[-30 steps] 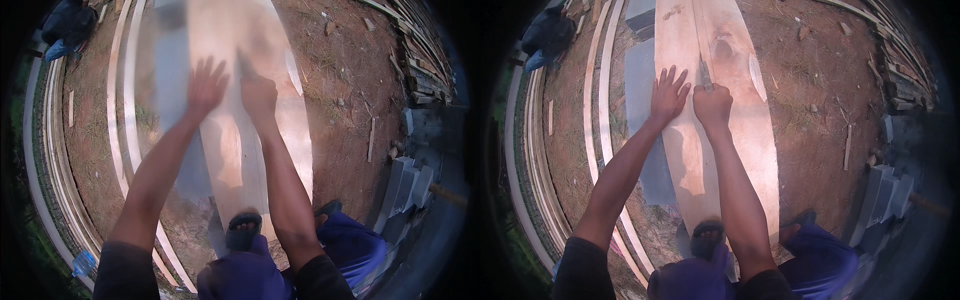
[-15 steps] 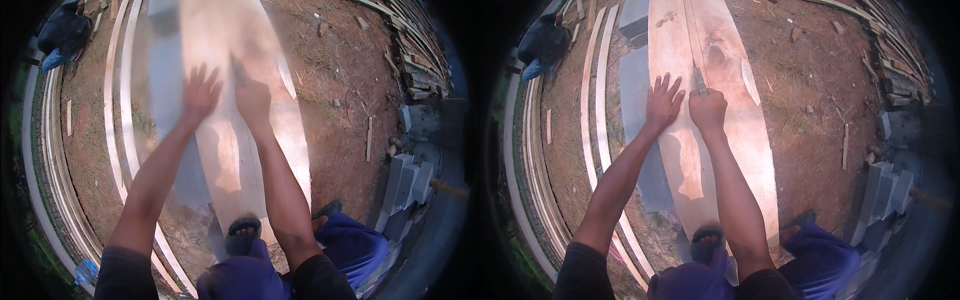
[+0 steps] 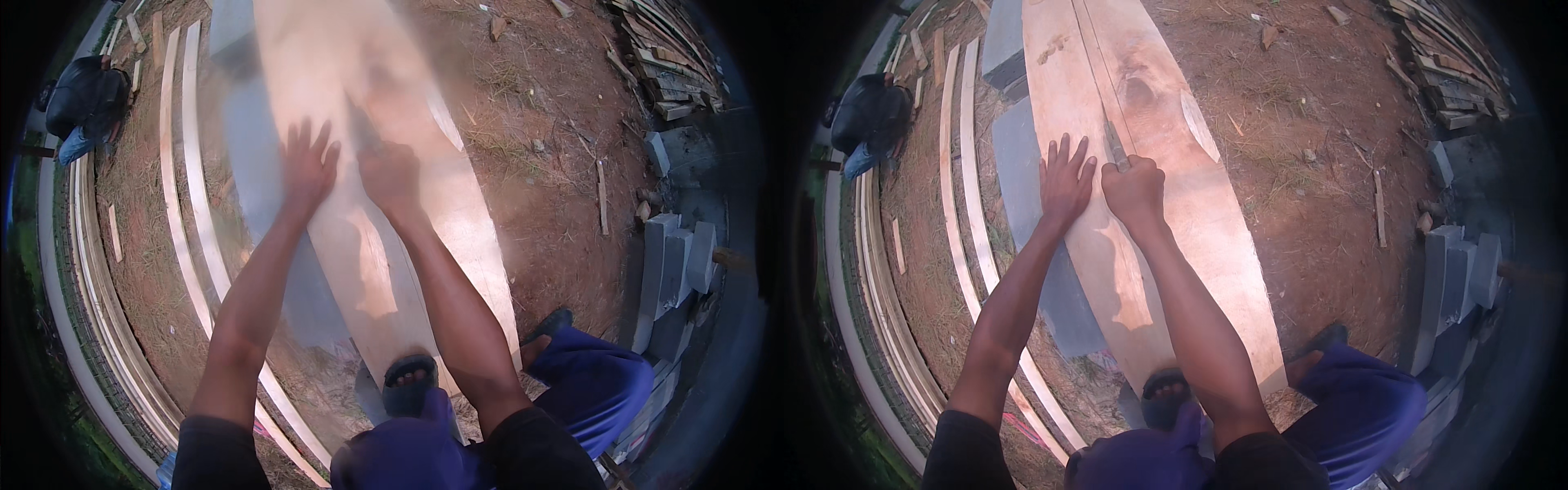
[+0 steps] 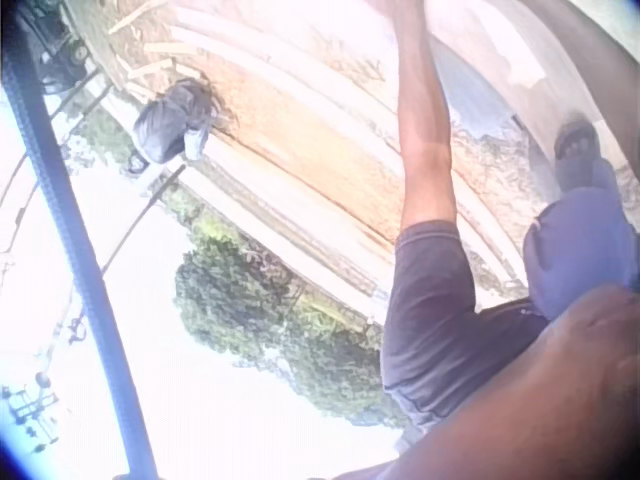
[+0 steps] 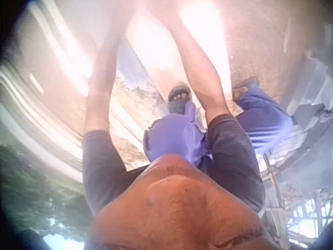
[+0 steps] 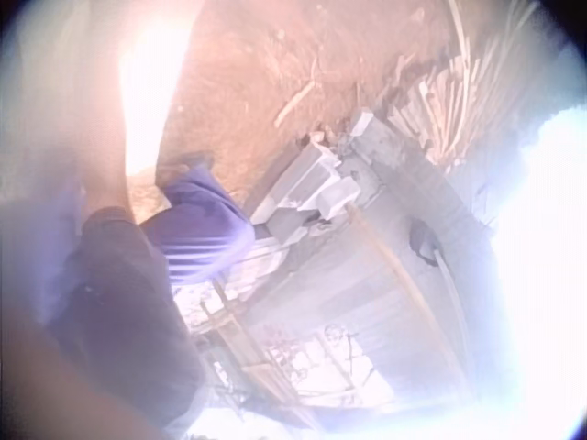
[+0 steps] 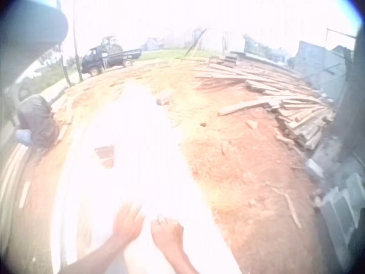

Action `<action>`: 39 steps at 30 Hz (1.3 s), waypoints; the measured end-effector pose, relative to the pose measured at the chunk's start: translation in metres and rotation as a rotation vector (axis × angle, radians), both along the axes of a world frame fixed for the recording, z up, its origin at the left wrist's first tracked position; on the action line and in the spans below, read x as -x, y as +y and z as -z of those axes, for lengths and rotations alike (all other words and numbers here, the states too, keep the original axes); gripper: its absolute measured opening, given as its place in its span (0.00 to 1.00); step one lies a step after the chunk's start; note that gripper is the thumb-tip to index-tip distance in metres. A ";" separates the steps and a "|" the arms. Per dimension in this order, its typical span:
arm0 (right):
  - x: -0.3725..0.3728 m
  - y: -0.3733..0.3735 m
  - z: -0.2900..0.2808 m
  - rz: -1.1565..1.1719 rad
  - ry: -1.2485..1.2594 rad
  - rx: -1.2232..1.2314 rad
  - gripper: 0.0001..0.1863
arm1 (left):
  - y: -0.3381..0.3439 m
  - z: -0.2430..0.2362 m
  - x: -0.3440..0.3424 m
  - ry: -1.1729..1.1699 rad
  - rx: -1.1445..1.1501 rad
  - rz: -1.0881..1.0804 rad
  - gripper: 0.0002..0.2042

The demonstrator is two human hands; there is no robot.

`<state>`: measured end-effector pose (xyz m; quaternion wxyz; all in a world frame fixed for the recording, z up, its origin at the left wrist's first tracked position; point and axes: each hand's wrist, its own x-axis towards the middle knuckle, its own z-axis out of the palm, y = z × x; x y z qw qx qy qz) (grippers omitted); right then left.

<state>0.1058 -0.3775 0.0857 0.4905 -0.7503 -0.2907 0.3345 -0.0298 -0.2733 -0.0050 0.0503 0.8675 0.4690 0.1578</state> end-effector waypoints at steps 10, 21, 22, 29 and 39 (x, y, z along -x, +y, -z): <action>0.051 -0.224 -0.083 0.012 0.264 0.091 0.11 | 0.000 0.002 0.023 0.023 -0.020 -0.005 0.26; 0.039 -0.114 -0.037 -0.015 0.073 0.056 0.14 | -0.002 0.013 0.033 -0.017 -0.015 -0.011 0.25; 0.041 -0.162 -0.052 -0.030 0.136 0.107 0.12 | -0.001 0.014 0.034 -0.031 -0.041 -0.010 0.25; 0.029 -0.134 -0.056 -0.042 0.168 0.142 0.11 | -0.006 0.003 0.026 0.053 0.041 -0.047 0.26; 0.044 -0.207 -0.075 0.008 0.240 0.071 0.10 | -0.001 0.002 0.028 -0.033 -0.004 -0.036 0.26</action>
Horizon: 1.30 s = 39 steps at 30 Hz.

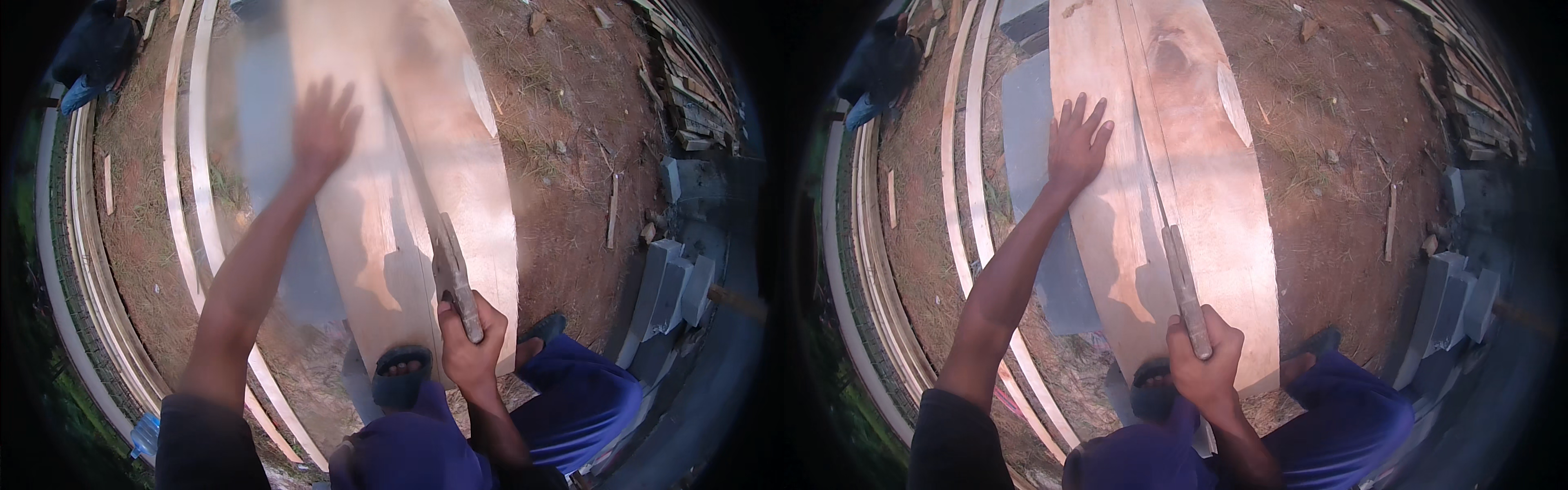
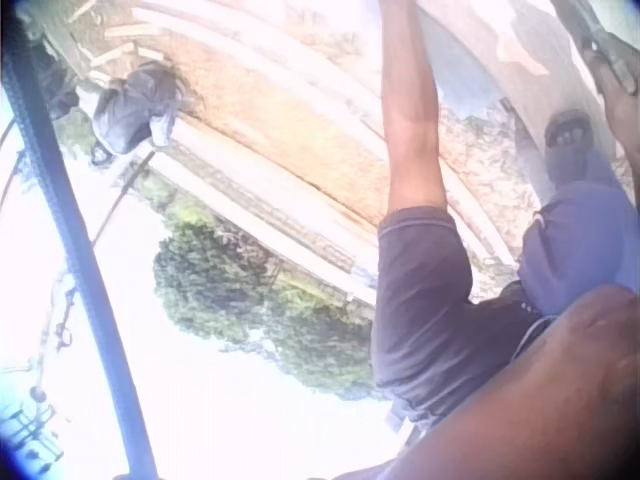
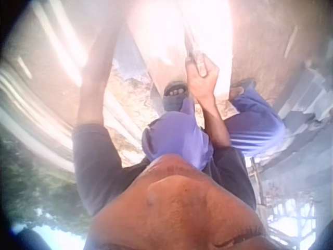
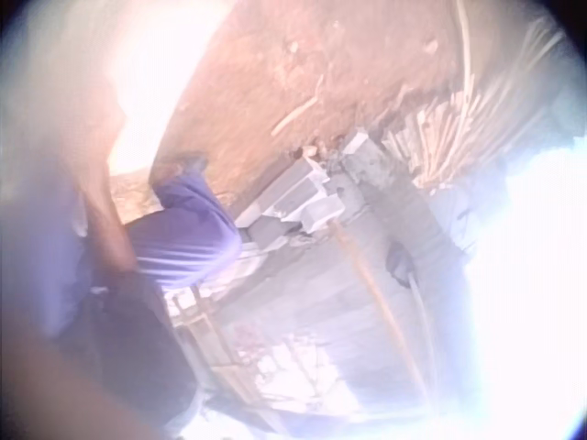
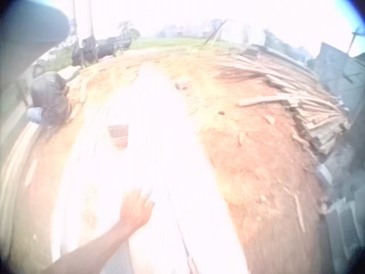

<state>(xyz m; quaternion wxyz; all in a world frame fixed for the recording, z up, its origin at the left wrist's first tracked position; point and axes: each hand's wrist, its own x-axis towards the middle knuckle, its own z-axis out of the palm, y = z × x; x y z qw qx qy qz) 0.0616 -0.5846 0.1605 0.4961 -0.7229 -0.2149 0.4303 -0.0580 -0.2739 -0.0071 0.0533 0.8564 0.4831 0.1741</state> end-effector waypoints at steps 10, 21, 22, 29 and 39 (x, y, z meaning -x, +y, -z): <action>-0.047 0.216 0.092 -0.047 -0.356 -0.054 0.16 | -0.003 -0.001 -0.023 0.052 0.076 -0.007 0.26; -0.012 0.043 -0.007 -0.041 -0.007 0.084 0.10 | -0.003 -0.007 -0.004 0.071 0.051 -0.011 0.26; -0.021 0.090 0.017 -0.117 -0.099 0.116 0.13 | -0.005 -0.009 -0.004 0.093 0.072 -0.023 0.26; -0.019 0.142 0.044 -0.098 -0.213 0.021 0.15 | -0.003 -0.004 0.000 0.061 0.077 -0.026 0.26; -0.029 0.129 0.054 -0.050 -0.214 -0.025 0.13 | -0.006 -0.008 -0.014 0.030 0.063 -0.030 0.26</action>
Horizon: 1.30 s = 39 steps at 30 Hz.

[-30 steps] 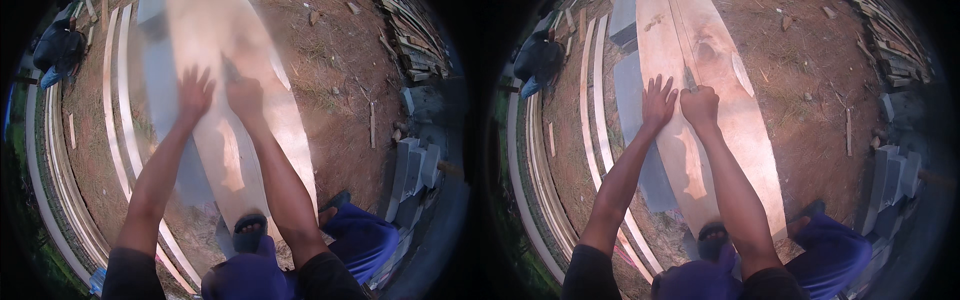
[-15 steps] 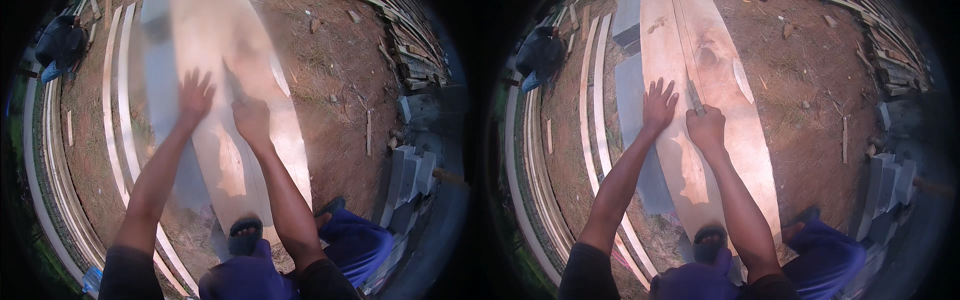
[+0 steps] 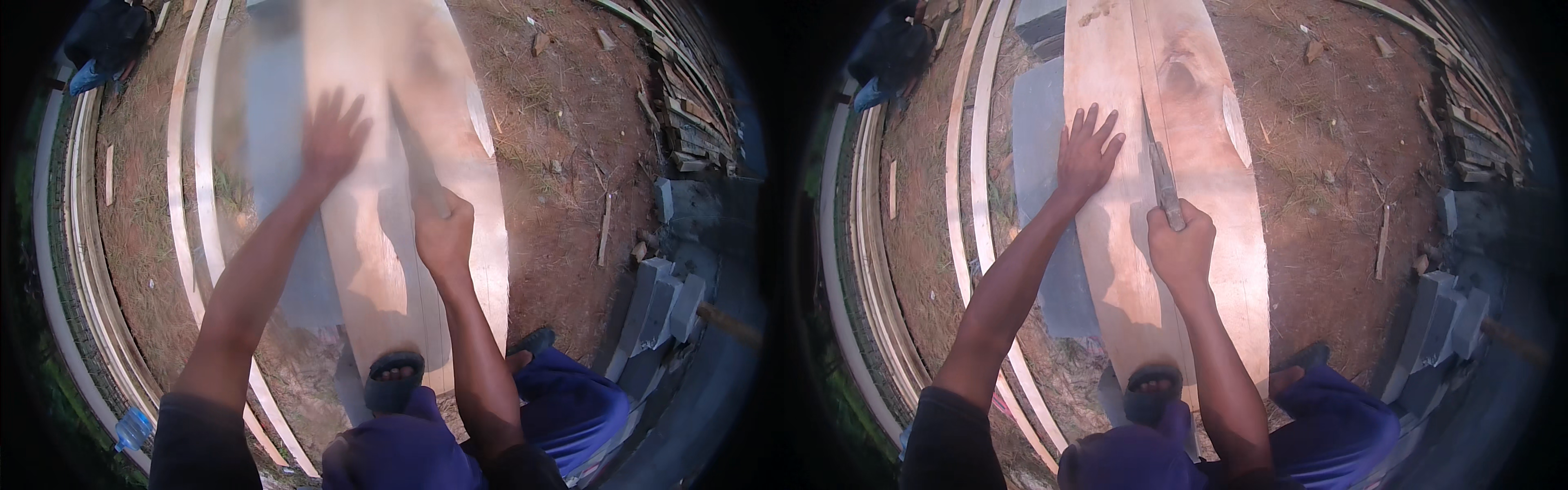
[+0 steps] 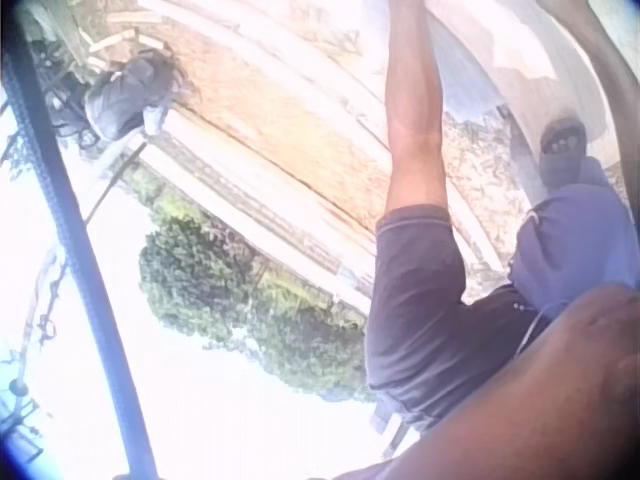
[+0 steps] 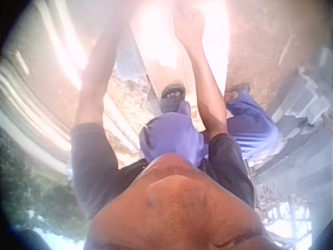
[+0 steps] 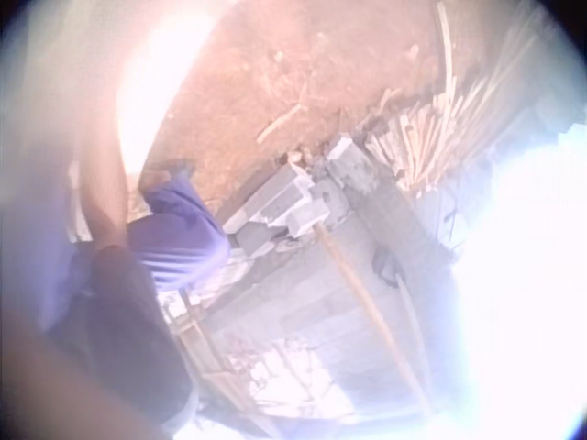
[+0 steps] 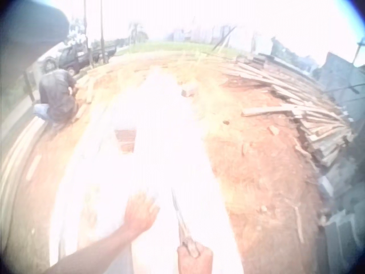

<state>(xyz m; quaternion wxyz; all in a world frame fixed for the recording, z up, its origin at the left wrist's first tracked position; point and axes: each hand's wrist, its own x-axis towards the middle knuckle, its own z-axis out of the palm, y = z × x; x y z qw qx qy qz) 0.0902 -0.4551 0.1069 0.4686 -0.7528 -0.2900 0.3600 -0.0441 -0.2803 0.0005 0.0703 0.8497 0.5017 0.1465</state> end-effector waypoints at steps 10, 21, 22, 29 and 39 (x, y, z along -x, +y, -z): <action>0.027 -0.169 -0.077 0.015 0.172 0.049 0.08 | 0.005 0.017 0.015 -0.075 -0.078 0.007 0.26; 0.013 0.011 0.007 -0.030 -0.038 -0.002 0.15 | 0.002 0.014 0.007 0.031 -0.004 0.026 0.26; 0.022 -0.007 -0.017 -0.014 0.053 0.063 0.15 | 0.004 0.015 0.019 0.053 -0.018 0.022 0.26; 0.022 -0.133 -0.065 0.081 0.248 0.078 0.07 | 0.003 0.008 0.010 -0.025 -0.054 0.040 0.27; 0.027 -0.070 -0.020 -0.008 0.107 0.067 0.14 | 0.004 0.014 0.023 -0.047 -0.056 0.038 0.26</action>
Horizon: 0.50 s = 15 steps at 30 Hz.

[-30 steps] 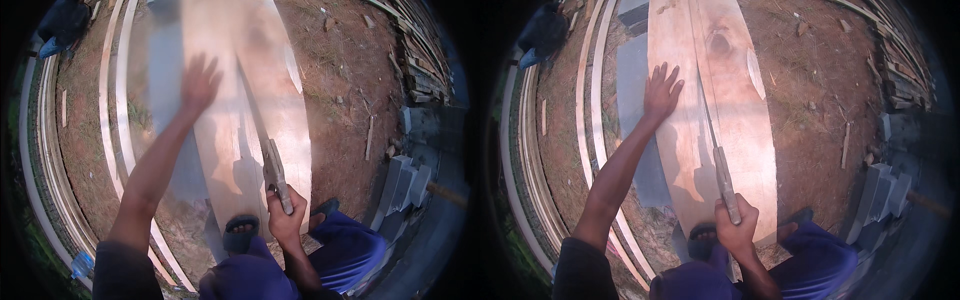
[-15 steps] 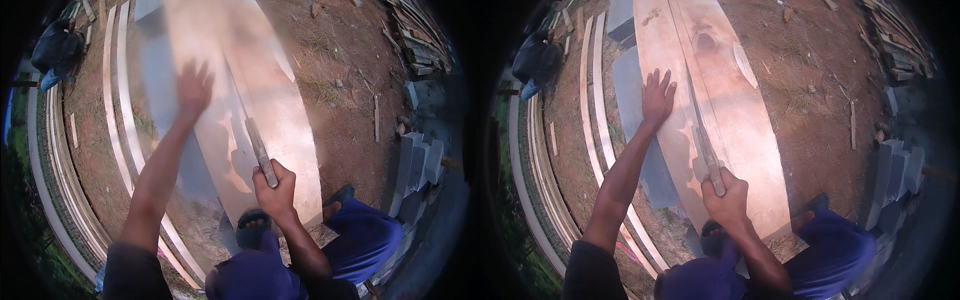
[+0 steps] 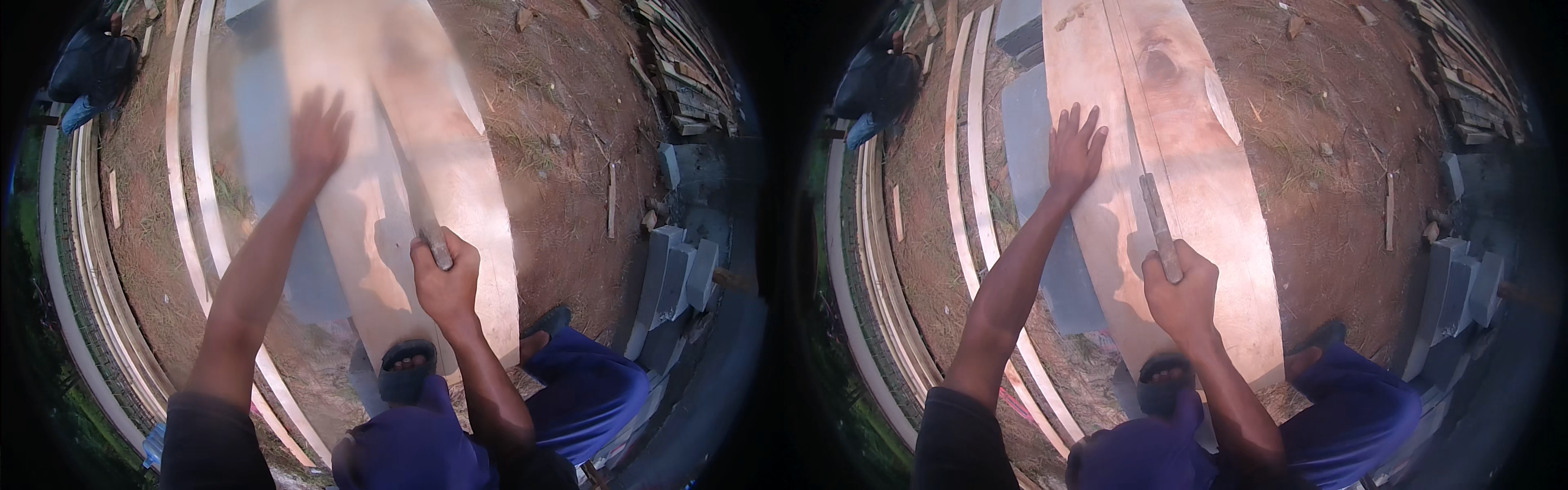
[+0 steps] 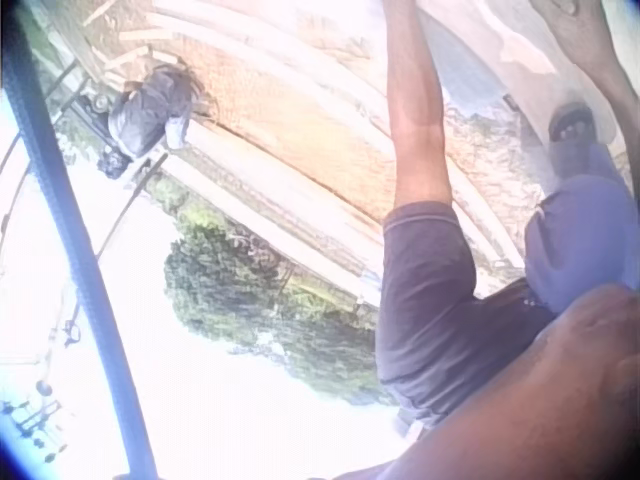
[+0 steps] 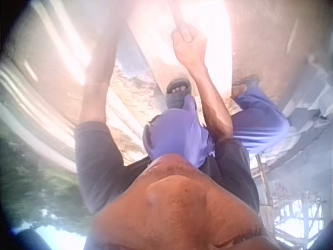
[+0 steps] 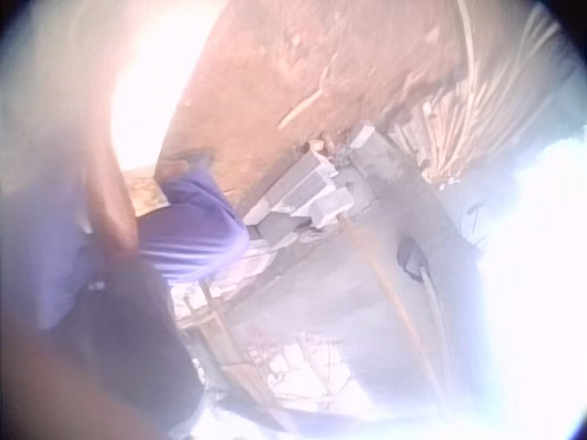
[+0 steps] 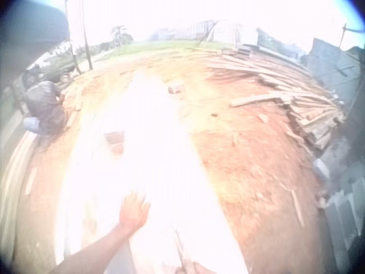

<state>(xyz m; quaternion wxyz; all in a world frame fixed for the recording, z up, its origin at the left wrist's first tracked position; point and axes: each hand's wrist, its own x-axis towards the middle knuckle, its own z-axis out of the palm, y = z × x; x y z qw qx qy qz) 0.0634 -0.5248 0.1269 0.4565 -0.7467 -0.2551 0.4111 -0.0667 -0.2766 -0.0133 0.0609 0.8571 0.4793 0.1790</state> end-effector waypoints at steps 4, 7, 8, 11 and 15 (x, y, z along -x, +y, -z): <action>-0.002 -0.090 -0.065 0.066 0.085 0.034 0.08 | -0.004 0.000 -0.015 -0.010 -0.021 -0.001 0.26; -0.011 -0.009 -0.045 0.000 0.107 0.079 0.10 | -0.002 -0.003 -0.009 0.037 0.030 -0.034 0.26; -0.019 0.036 -0.011 -0.034 -0.008 0.070 0.13 | 0.001 -0.006 -0.012 0.030 0.014 -0.026 0.26; -0.041 0.128 0.045 0.029 -0.135 -0.112 0.14 | -0.002 -0.002 -0.025 0.001 0.009 -0.005 0.26; -0.012 0.059 0.016 -0.013 -0.013 0.030 0.15 | -0.002 0.007 0.000 0.001 -0.009 -0.025 0.26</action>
